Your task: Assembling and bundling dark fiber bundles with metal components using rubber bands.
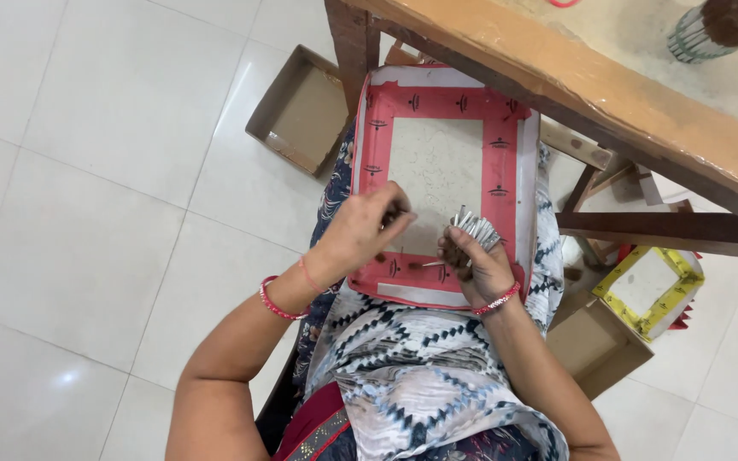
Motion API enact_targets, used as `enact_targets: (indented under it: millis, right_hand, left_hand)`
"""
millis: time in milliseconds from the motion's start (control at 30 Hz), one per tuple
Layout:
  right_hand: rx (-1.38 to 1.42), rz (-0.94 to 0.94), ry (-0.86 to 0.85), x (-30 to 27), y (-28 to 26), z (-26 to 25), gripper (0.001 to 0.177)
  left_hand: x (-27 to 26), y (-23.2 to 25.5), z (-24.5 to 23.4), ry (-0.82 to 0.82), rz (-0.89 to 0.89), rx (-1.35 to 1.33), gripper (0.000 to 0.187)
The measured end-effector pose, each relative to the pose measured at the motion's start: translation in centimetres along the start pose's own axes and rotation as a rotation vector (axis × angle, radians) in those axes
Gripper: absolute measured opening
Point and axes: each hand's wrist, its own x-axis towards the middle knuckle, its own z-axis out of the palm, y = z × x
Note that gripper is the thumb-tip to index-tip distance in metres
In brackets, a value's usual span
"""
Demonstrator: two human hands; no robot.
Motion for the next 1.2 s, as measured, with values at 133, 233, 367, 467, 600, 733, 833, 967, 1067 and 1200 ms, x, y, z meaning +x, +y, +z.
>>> enact_targets:
  millis: [133, 233, 367, 467, 600, 733, 833, 967, 1067, 1200]
  right_hand:
    - [0.008, -0.003, -0.011, -0.1, -0.1, -0.8, 0.017]
    - [0.066, 0.029, -0.008, -0.1, -0.1, -0.3, 0.017]
    - [-0.028, 0.011, 0.029, -0.1, 0.1, -0.6, 0.021]
    - [-0.113, 0.051, 0.016, -0.2, 0.2, -0.2, 0.024]
    - [-0.057, 0.086, -0.107, 0.1, 0.7, -0.4, 0.024]
    - [-0.054, 0.040, -0.032, -0.2, -0.6, -0.5, 0.021]
    - [-0.075, 0.051, 0.023, -0.7, -1.3, -1.2, 0.019]
    - [0.005, 0.048, 0.017, -1.3, -2.4, -0.3, 0.021]
    - [0.022, 0.130, -0.012, -1.3, -2.3, -0.6, 0.026]
    - [0.024, 0.122, -0.042, -0.5, -2.2, -2.5, 0.020]
  left_hand:
    - [-1.7, 0.0, -1.1, -0.064, -0.279, 0.331, 0.020]
    - [-3.3, -1.3, 0.8, -0.122, -0.266, 0.619, 0.027]
    - [-3.3, -3.3, 3.2, -0.034, -0.038, 0.758, 0.032]
    - [-1.8, -0.8, 2.5, -0.068, -0.109, 0.446, 0.029]
    - [-1.0, 1.4, 2.0, -0.122, 0.013, -0.027, 0.027]
    - [-2.5, -0.9, 0.7, -0.223, 0.027, 0.384, 0.025]
    - [-3.4, -2.5, 1.2, -0.327, 0.180, 0.734, 0.038]
    - [-1.4, -0.1, 2.0, -0.197, 0.250, 0.582, 0.027]
    - [0.0, 1.7, 3.0, -0.125, 0.487, 0.354, 0.027]
    - [1.6, 1.6, 3.4, -0.021, 0.516, 0.189, 0.028]
